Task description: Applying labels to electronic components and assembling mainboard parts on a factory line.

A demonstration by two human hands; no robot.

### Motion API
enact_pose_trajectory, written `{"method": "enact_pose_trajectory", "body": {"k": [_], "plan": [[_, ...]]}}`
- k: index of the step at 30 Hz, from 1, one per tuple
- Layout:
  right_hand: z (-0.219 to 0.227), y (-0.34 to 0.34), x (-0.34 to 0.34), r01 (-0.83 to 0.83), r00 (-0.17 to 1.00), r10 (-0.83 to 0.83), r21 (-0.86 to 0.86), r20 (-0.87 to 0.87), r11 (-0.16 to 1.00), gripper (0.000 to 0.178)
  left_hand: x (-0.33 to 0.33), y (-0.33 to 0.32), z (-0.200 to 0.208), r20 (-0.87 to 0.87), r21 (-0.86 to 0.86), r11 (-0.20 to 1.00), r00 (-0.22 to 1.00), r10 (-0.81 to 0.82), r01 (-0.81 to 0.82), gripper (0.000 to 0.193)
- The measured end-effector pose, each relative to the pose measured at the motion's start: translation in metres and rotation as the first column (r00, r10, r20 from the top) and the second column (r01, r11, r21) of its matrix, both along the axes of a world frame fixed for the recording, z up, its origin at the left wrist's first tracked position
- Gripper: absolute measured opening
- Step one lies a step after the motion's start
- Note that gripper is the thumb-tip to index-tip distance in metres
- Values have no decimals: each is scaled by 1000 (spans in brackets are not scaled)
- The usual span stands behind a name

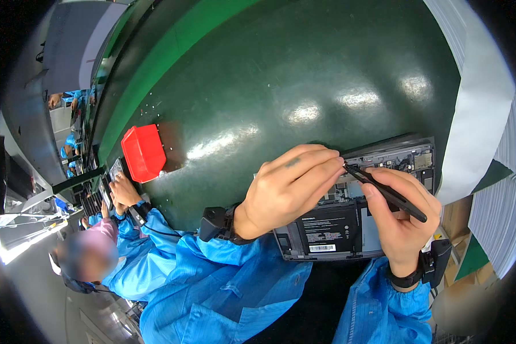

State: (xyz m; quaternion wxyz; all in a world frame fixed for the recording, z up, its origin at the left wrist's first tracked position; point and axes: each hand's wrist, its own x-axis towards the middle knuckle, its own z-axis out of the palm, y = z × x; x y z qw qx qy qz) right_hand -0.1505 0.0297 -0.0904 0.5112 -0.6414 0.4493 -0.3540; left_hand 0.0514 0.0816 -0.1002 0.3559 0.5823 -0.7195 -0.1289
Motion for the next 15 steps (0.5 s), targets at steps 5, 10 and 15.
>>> {"method": "enact_pose_trajectory", "body": {"k": [5,10,15], "plan": [[1,-1,1,0,999,0,6,-48,1000,20,2,-1,0,20,-4,1000,1000,-3,3,25],[0,-2,3,-2,998,2,-2,-58,1000,20,2,-1,1,10,9,1000,1000,10,-10,26],[-1,-2,3,-6,998,5,-16,-62,1000,19,1,0,-1,14,0,1000,1000,2,-2,27]]}}
